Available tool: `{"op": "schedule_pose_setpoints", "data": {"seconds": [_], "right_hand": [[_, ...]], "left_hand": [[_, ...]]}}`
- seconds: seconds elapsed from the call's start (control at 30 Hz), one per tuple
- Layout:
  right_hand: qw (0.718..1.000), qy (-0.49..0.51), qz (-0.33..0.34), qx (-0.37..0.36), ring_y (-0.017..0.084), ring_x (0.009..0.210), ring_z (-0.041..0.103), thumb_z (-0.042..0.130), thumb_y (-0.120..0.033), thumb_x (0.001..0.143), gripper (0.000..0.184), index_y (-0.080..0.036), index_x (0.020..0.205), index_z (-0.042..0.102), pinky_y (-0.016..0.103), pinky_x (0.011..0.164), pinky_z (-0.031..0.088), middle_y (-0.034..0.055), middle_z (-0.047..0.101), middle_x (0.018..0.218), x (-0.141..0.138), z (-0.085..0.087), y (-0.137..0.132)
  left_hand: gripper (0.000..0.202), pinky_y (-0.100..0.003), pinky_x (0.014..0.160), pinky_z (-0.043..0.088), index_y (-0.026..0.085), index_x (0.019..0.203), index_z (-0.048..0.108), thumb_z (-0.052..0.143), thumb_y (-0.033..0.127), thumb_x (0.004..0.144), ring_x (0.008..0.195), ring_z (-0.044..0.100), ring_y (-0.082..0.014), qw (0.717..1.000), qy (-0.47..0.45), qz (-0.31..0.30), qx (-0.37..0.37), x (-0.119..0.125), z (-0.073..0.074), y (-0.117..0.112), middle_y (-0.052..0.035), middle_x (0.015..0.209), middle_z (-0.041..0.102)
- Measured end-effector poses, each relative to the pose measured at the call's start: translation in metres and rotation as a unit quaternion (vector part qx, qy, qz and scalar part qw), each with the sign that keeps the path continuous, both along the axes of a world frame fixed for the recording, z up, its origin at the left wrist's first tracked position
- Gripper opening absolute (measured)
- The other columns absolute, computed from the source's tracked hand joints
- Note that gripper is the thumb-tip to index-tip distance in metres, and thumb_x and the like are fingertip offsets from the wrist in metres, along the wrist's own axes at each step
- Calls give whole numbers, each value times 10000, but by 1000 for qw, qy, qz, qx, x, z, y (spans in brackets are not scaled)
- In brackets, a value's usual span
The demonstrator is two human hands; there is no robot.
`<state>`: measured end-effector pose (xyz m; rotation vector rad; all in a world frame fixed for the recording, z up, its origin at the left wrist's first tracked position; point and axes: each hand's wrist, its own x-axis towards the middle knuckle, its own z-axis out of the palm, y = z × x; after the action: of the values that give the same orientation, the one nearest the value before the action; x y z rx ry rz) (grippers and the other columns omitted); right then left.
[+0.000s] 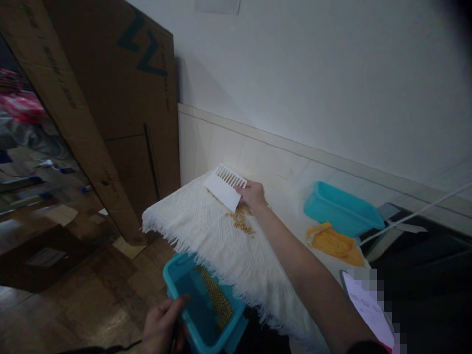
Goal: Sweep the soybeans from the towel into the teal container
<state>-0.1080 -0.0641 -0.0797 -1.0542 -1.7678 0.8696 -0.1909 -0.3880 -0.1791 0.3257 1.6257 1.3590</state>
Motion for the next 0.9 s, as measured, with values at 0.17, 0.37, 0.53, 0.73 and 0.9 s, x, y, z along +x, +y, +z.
{"op": "schedule_pose_setpoints", "data": {"seconds": [0.17,0.37,0.53,0.73,0.9], "right_hand": [[998,38,40,-35,185,639,688,666,-323,705,273,-93,849,701,254,525,528,69,737,759,7,21,-8],[997,31,72,1,174,639,659,743,-356,638,266,-117,753,719,252,568,508,26,718,701,48,47,-36],[986,-84,-37,140,163,637,663,636,-348,783,229,-162,857,746,234,576,495,2,729,721,116,31,-94],[954,-124,-143,233,182,683,706,595,-302,840,188,-208,899,747,271,659,547,32,755,829,156,-5,-149],[961,-138,-98,218,185,751,715,560,-253,859,189,-218,925,733,282,714,556,24,754,867,151,-10,-154]], "left_hand": [[512,-201,313,176,189,370,498,643,631,583,224,309,-72,1000,-2,1,4,0,-4,0,25,231,413],[492,-202,307,175,191,358,488,667,608,548,221,309,-71,1000,-7,17,-6,2,12,0,27,240,423],[479,-206,307,186,201,371,478,669,595,565,230,325,-82,1000,0,11,-11,1,3,-1,27,237,419],[488,-204,292,171,193,394,499,633,597,632,225,307,-82,1000,-12,-7,-6,8,-10,-5,28,238,416],[474,-214,291,197,199,382,487,640,572,629,221,321,-92,999,26,-20,-8,12,-2,-5,15,230,422]]}}
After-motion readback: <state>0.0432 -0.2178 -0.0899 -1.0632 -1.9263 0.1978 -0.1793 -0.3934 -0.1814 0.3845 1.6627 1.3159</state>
